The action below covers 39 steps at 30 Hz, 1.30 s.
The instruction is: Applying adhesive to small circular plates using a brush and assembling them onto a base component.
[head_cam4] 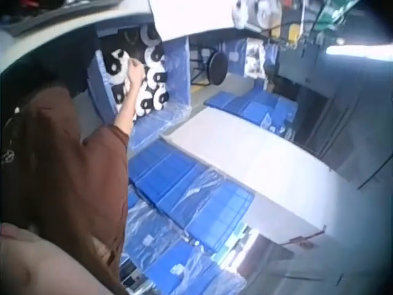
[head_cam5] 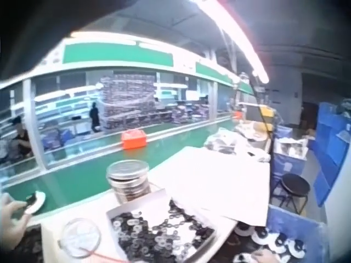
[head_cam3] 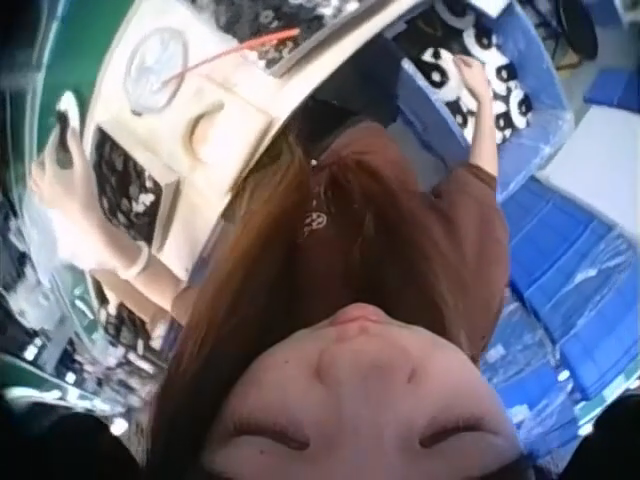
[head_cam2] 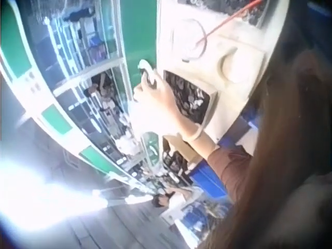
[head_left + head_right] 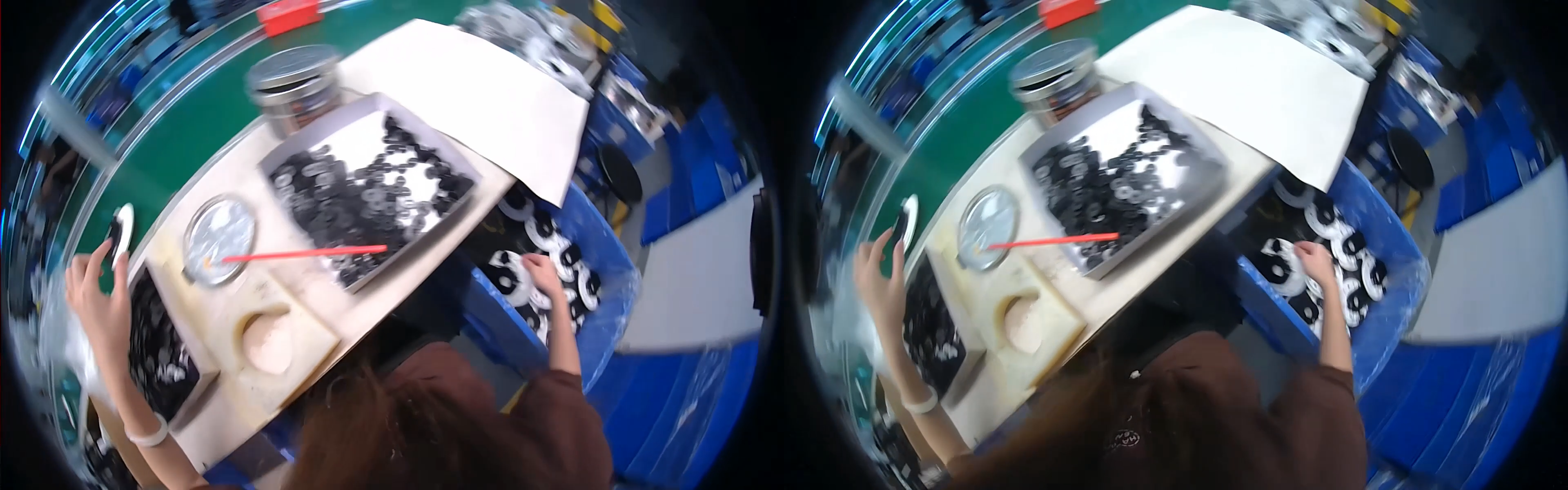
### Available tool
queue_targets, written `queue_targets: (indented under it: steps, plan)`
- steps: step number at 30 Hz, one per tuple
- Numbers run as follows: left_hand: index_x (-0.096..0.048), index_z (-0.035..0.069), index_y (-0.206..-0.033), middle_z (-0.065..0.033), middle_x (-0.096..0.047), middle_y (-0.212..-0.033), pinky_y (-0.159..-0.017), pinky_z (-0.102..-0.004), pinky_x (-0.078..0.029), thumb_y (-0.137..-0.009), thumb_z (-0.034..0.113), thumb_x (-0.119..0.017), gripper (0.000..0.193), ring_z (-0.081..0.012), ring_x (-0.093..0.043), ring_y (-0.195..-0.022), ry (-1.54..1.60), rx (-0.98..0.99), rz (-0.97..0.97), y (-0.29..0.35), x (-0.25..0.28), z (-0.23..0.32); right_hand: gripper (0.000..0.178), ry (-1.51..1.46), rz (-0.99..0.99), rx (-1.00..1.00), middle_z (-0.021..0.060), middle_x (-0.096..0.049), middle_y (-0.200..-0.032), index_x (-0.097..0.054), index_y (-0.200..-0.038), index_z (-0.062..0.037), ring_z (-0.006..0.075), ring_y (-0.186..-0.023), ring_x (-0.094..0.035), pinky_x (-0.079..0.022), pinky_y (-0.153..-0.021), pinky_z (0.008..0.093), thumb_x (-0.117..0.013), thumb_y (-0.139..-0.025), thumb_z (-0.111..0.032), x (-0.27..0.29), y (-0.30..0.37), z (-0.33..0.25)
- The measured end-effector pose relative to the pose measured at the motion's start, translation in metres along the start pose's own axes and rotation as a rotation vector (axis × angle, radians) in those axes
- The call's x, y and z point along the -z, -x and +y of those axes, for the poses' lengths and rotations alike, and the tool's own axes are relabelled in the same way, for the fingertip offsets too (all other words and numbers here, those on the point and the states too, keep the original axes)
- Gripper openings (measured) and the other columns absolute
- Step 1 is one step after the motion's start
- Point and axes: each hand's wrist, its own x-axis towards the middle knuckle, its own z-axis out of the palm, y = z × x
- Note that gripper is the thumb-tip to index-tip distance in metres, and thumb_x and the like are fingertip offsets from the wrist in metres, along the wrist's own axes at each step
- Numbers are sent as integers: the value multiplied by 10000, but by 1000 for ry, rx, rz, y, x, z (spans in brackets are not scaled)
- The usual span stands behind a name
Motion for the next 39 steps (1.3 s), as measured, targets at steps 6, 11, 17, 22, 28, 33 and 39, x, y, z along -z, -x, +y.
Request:
queue_targets:
  steps: [6,11,17,22,28,33,39]
  plan:
    - [-618,49,-887,-74,-515,-722,-734,-337,-347,-758,86,-599,136,-231,-499,-753,168,98,-59,40,49,29,203,-446,38,405,41,-594,-844,-584,-937,14,107,-765,-538,-432,-689,235,-487,-870,-150,166,67,-133]
    - [-553,35,-888,-85,-505,-740,-684,-343,-329,-680,-34,-513,222,-238,-483,-706,355,160,89,69,69,63,290,-451,326,847,90,-563,-865,-543,-942,66,158,-781,-535,-441,-734,281,-414,-884,-187,139,93,-252]
    - [-609,54,-873,-16,-481,-686,-665,-332,-333,-634,130,-698,266,-204,-467,-629,517,-86,322,114,66,118,210,-625,-571,873,110,-599,-848,-561,-921,26,194,-761,-570,-434,-689,293,-412,-911,-121,-14,135,-395]
    - [-584,8,-799,-74,-483,-815,-697,-330,-343,-704,311,-651,324,-218,-465,-786,436,-71,-13,116,28,132,197,-225,-399,1038,77,-554,-777,-581,-963,0,102,-676,-525,-428,-595,220,-439,-901,-122,-45,131,-407]
    - [-570,25,-710,-79,-472,-800,-705,-335,-359,-707,313,-670,305,-232,-461,-782,604,-109,22,115,8,127,218,-159,-397,1125,127,-545,-869,-613,-1034,-37,231,-762,-567,-473,-646,288,-503,-854,-89,-39,132,-406]
    - [-577,3,-675,-100,-510,-817,-699,-335,-367,-699,283,-662,294,-239,-470,-800,633,-84,-22,119,17,136,203,-34,-566,1188,124,-539,-902,-628,-970,7,225,-834,-546,-433,-742,294,-494,-861,-99,-31,125,-412]
    - [-619,0,-706,-113,-517,-839,-721,-332,-350,-704,304,-635,305,-241,-462,-877,619,-42,-84,121,12,137,171,91,-340,1348,125,-565,-868,-655,-916,-23,260,-826,-547,-439,-725,314,-561,-816,-125,-34,139,-454]
